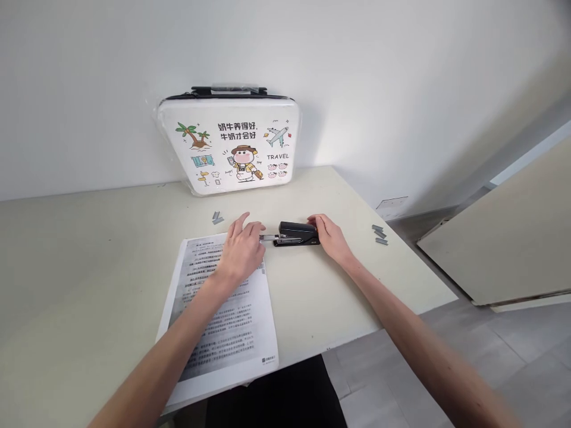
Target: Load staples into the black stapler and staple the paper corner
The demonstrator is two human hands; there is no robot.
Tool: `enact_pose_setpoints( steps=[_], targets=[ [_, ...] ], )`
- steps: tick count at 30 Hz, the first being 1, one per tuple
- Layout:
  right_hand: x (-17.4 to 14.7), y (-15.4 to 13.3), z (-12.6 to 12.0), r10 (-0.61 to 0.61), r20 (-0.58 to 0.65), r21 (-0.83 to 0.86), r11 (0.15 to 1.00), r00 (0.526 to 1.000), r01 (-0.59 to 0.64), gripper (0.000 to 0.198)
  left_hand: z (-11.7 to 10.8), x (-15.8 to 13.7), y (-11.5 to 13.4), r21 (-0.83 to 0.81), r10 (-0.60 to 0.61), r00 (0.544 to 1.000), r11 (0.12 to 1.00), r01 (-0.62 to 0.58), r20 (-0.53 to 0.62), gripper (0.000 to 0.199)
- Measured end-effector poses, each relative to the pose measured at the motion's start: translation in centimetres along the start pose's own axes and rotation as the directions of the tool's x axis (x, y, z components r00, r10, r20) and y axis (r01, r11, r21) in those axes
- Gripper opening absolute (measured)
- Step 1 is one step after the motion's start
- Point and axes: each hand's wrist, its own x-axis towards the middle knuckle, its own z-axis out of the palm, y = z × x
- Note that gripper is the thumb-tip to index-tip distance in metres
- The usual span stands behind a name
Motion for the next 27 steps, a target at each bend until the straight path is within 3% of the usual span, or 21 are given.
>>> enact_pose_setpoints(
  steps=[3, 8, 15, 18, 21, 23, 24, 25, 27],
  targets=[
    [-0.1, -0.3, 0.0, 0.018, -0.009, 0.008, 1.0, 1.0, -0.018, 0.043, 0.4, 0.2, 0.1, -0.074, -0.052, 0.999, 0.996, 0.051, -0.007, 0.045],
    [-0.4, -1.1, -0.3, 0.021, -0.011, 0.007, 1.0, 1.0, -0.021, 0.048, 1.4, -0.4, -1.3, -0.308, -0.004, 1.0, 0.951, -0.002, -0.019, 0.033],
    [-1.1, -2.0, -0.7, -0.139, 0.203, -0.028, 0.989, 0.969, 0.148, 0.038, 2.0, -0.8, -2.4, -0.381, 0.009, 0.998, 0.924, -0.03, -0.057, 0.019],
    [-1.4, -1.8, -0.5, -0.169, 0.18, -0.056, 0.982, 0.969, 0.181, 0.032, 1.9, -1.1, -2.3, -0.36, -0.03, 0.996, 0.933, 0.0, -0.078, 0.018],
    [-2.1, -1.9, -0.2, -0.229, 0.099, -0.106, 0.965, 0.968, 0.239, 0.027, 1.5, -1.4, -1.4, -0.414, -0.166, 0.973, 0.906, 0.087, -0.158, 0.032],
    [-2.6, -2.1, -0.1, -0.298, 0.049, -0.124, 0.945, 0.953, 0.302, 0.021, 1.1, -1.4, -0.6, -0.559, -0.32, 0.939, 0.805, 0.2, -0.125, 0.036],
    [-2.9, -2.2, 0.0, -0.345, 0.027, -0.129, 0.93, 0.938, 0.345, 0.017, 1.0, -1.3, -0.1, -0.656, -0.397, 0.916, 0.708, 0.26, -0.065, 0.036],
    [-3.1, -2.4, 0.2, -0.399, 0.001, -0.136, 0.908, 0.917, 0.395, 0.013, 0.9, -1.3, 0.3, -0.758, -0.463, 0.886, 0.574, 0.31, 0.012, 0.034],
    [-3.5, -2.7, 0.5, -0.511, -0.055, -0.16, 0.852, 0.858, 0.498, 0.014, 0.8, -1.0, 0.9, -0.915, -0.533, 0.824, 0.204, 0.347, 0.193, 0.034]
  ],
)
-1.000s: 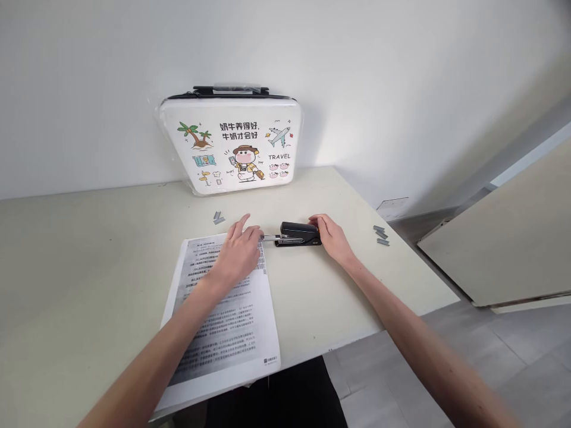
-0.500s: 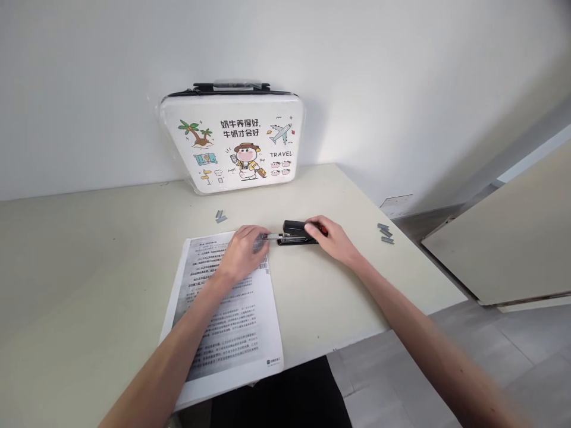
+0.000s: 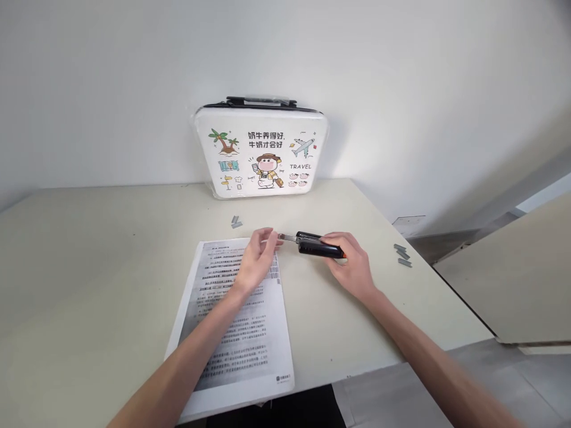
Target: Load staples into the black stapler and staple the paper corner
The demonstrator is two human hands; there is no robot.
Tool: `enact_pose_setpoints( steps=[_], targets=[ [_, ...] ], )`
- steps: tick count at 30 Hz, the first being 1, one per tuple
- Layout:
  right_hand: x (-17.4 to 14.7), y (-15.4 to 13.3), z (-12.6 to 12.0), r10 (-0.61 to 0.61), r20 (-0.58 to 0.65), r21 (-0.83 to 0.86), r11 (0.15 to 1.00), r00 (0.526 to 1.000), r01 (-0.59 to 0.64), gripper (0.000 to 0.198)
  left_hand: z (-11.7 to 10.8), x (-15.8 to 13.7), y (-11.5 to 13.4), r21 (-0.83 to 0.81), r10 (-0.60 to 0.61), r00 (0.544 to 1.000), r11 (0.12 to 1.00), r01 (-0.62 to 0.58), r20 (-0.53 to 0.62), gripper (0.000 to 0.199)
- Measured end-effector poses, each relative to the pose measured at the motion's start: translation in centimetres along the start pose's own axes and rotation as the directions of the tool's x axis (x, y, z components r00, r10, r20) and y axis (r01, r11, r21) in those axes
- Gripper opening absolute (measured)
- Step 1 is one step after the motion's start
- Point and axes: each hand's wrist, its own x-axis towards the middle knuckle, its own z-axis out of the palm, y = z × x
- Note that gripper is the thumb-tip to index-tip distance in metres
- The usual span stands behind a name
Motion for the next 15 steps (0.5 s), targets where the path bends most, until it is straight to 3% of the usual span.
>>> enact_pose_setpoints(
  steps=[2, 4, 6, 8, 15],
  targets=[
    [-0.1, -0.5, 0.3, -0.116, -0.058, -0.018, 0.993, 0.992, 0.115, 0.025, 0.3, 0.1, 0.0, -0.345, -0.182, 0.981, 0.918, 0.195, 0.07, 0.035],
    [-0.2, -0.8, 0.6, -0.213, -0.067, -0.025, 0.977, 0.975, 0.212, 0.034, 0.3, 0.2, -0.1, -0.532, -0.299, 0.933, 0.766, 0.36, 0.201, 0.038],
    [-0.3, -1.2, 0.9, -0.289, -0.054, -0.043, 0.957, 0.956, 0.287, 0.04, 0.2, 0.3, -0.2, -0.581, -0.346, 0.89, 0.675, 0.455, 0.296, 0.042],
    [-0.4, -1.5, 1.0, -0.34, -0.042, -0.073, 0.939, 0.94, 0.336, 0.043, 0.0, 0.3, -0.2, -0.598, -0.347, 0.875, 0.638, 0.485, 0.338, 0.045],
    [-0.4, -2.1, 1.0, -0.406, -0.073, -0.178, 0.904, 0.911, 0.389, 0.038, 0.0, 0.1, 0.6, -0.651, -0.379, 0.858, 0.561, 0.511, 0.347, 0.042]
  ],
)
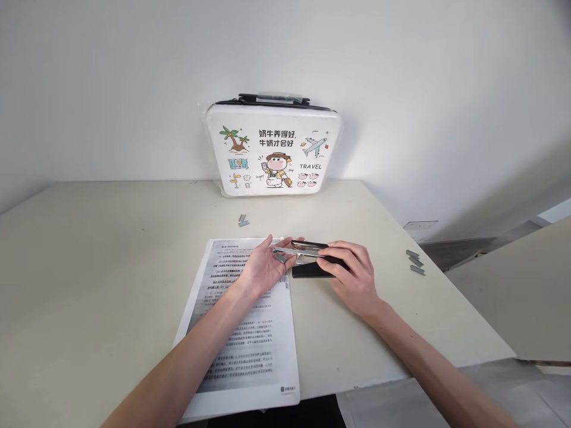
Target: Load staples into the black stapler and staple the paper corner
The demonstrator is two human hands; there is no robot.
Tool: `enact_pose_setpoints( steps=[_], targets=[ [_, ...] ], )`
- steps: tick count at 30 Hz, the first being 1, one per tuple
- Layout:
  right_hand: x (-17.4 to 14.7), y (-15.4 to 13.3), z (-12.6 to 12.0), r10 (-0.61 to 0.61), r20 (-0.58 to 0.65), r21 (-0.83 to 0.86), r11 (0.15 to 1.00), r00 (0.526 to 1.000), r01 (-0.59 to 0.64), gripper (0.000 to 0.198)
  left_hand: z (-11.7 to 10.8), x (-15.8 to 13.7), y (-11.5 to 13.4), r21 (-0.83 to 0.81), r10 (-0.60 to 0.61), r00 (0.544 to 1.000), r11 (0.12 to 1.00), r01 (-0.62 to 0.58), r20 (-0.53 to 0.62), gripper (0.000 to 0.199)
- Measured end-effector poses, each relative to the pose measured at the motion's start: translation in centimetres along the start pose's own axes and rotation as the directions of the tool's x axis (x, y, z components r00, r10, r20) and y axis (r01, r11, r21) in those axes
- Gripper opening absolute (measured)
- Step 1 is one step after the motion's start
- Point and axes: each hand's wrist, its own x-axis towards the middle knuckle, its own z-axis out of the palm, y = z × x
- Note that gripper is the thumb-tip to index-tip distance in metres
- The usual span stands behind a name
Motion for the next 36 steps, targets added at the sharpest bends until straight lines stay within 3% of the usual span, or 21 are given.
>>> enact_pose_setpoints(
  steps=[4, 8, 11, 14, 19, 23, 26, 31, 36],
  targets=[
    [-0.2, 0.6, -0.2, 0.105, -0.026, -0.003, 0.994, 0.994, -0.105, 0.039, 0.4, 0.0, -0.1, 0.036, 0.019, 0.998, 0.999, -0.017, -0.052, 0.037],
    [-0.4, 1.5, -0.4, 0.204, -0.091, -0.009, 0.979, 0.975, -0.206, 0.04, 0.5, -0.2, -0.3, 0.268, 0.245, 0.966, 0.939, -0.215, -0.084, 0.018],
    [-0.3, 1.9, -0.5, 0.223, -0.105, -0.037, 0.973, 0.969, -0.228, 0.04, 0.4, -0.6, -0.5, 0.56, 0.387, 0.921, 0.775, -0.292, -0.055, 0.04],
    [-0.1, 1.9, -0.4, 0.214, -0.09, -0.077, 0.972, 0.973, -0.221, 0.039, 0.3, -1.0, -0.6, 0.754, 0.433, 0.899, 0.57, -0.327, 0.063, 0.053],
    [0.1, 1.6, -0.4, 0.201, -0.09, -0.072, 0.976, 0.975, -0.208, 0.036, 0.3, -1.1, -1.4, 0.832, 0.41, 0.87, 0.353, -0.429, 0.275, 0.061],
    [0.1, 1.5, -0.4, 0.229, -0.052, -0.046, 0.972, 0.972, -0.231, 0.032, 0.4, -1.2, -2.0, 0.834, 0.313, 0.863, 0.27, -0.481, 0.397, 0.061],
    [-0.2, 1.8, -0.3, 0.274, -0.035, -0.018, 0.961, 0.961, -0.275, 0.027, 0.4, -1.3, -1.9, 0.82, 0.321, 0.873, 0.332, -0.467, 0.368, 0.06],
    [-1.0, 2.5, -0.1, 0.388, -0.002, -0.056, 0.92, 0.922, -0.387, 0.011, 0.1, -1.0, -1.1, 0.732, 0.352, 0.917, 0.573, -0.368, 0.186, 0.045],
    [-1.3, 3.3, 0.5, 0.59, 0.078, 0.029, 0.805, 0.804, -0.593, 0.026, -0.4, -0.6, -0.5, 0.49, 0.321, 0.944, 0.813, -0.316, 0.076, 0.038]
  ],
)
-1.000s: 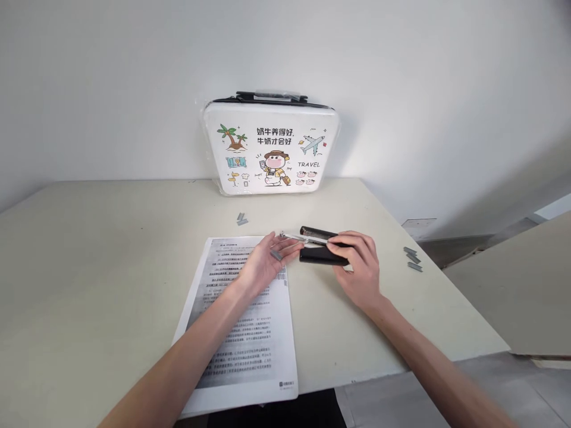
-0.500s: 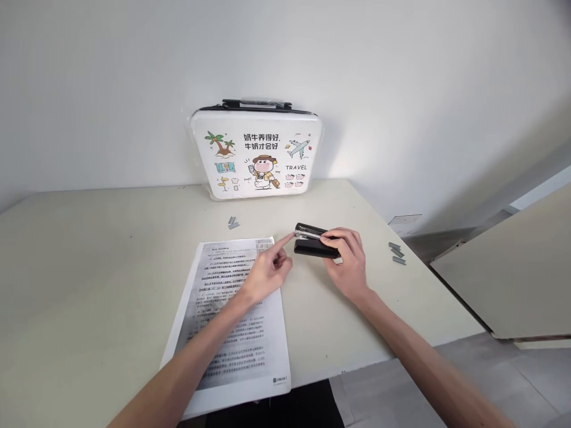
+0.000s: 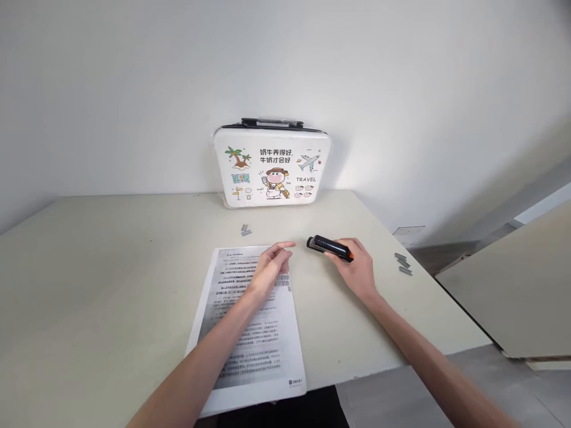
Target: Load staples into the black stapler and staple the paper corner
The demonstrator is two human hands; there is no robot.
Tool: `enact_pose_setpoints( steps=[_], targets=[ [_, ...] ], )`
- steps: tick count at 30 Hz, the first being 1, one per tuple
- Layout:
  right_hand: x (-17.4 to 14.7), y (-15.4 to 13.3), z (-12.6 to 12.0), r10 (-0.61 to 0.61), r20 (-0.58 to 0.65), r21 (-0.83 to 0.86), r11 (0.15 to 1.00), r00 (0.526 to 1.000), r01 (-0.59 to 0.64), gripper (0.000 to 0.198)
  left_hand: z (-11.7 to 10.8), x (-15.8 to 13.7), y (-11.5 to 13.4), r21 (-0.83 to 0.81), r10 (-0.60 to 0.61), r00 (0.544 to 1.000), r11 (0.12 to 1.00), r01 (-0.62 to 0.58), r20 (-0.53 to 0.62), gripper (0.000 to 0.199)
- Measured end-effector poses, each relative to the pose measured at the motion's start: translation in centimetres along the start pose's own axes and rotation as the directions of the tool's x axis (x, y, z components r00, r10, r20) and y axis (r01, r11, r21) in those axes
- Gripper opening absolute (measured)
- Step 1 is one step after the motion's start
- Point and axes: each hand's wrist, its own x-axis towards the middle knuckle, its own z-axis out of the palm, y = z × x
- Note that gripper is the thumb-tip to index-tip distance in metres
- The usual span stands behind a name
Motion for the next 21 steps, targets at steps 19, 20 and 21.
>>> enact_pose_setpoints(
  steps=[19, 20, 21],
  targets=[
    [9.6, -4.0, 16.5, 0.052, 0.402, 0.295, 0.938, 0.914, -0.183, 0.04, -0.5, 0.3, -0.6, -0.263, 0.026, 1.0, 0.965, -0.027, -0.008, 0.03],
    [9.7, -4.2, 16.7, 0.04, 0.422, 0.311, 0.932, 0.906, -0.185, 0.04, -0.5, 0.3, -0.5, -0.281, 0.026, 1.0, 0.959, -0.029, -0.016, 0.03],
    [9.7, -4.2, 16.6, 0.032, 0.432, 0.324, 0.927, 0.901, -0.189, 0.04, -0.6, 0.3, -0.4, -0.297, 0.024, 0.999, 0.954, -0.031, -0.027, 0.03]
  ],
)
